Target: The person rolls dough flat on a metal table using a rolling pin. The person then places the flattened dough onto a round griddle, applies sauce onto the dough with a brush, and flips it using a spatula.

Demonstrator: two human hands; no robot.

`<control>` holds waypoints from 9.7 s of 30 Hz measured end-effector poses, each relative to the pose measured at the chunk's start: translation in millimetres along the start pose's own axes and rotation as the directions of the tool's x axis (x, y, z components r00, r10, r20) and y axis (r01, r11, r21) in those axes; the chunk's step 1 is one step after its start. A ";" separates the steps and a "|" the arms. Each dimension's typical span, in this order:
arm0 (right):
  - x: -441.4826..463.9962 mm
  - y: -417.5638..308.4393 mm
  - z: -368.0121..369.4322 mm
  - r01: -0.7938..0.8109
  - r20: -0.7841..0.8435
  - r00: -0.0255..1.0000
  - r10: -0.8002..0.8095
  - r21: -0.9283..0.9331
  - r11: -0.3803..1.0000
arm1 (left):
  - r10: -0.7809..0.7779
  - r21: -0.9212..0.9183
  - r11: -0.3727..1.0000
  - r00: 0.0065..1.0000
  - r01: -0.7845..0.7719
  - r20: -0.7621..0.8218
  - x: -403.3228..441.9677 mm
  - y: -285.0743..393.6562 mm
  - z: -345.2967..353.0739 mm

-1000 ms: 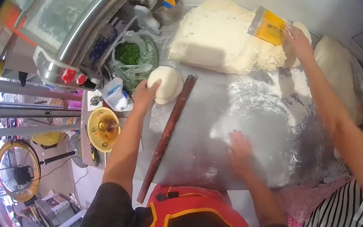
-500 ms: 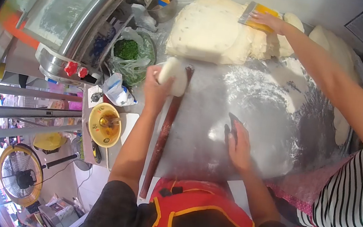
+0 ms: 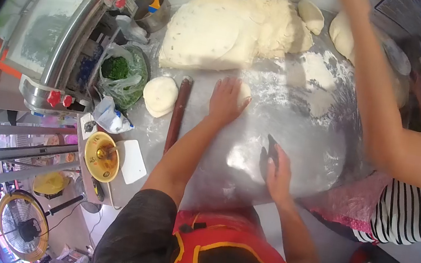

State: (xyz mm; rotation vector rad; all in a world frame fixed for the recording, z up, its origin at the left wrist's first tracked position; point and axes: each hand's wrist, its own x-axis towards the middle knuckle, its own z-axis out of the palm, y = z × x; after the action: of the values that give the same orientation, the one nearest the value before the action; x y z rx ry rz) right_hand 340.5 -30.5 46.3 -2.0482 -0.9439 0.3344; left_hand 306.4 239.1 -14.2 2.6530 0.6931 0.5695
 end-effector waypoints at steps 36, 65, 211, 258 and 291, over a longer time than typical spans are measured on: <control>15.3 33.4 30.7 0.380 0.367 0.912 -0.185 -0.582 0.719 | -0.558 0.055 0.827 0.829 0.559 -0.030 -303.2 -12.8 -121.3; 1.1 46.4 -44.9 0.432 0.434 0.878 -0.203 -0.532 0.729 | -0.538 0.166 0.842 0.785 0.513 0.307 -233.9 57.6 -110.9; 119.0 -23.6 125.8 -0.536 0.421 0.798 0.432 0.166 0.828 | -0.318 -0.009 0.944 0.918 0.330 0.238 -259.5 6.6 -160.8; 8.3 49.7 -11.0 0.487 0.375 0.866 -0.332 -0.473 0.735 | -0.440 0.239 0.878 0.896 0.415 0.062 -293.2 42.7 -124.8; 86.8 -58.5 145.2 0.839 0.635 0.452 -0.627 -0.065 0.540 | -0.732 -0.102 0.431 0.414 0.896 0.541 -416.8 62.7 -156.7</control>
State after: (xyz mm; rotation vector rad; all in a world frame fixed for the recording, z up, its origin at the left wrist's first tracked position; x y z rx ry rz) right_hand 293.0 138.4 11.0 -1.5941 -2.3484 0.2470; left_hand -74.6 3.7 25.4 1.6003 1.4443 -0.1790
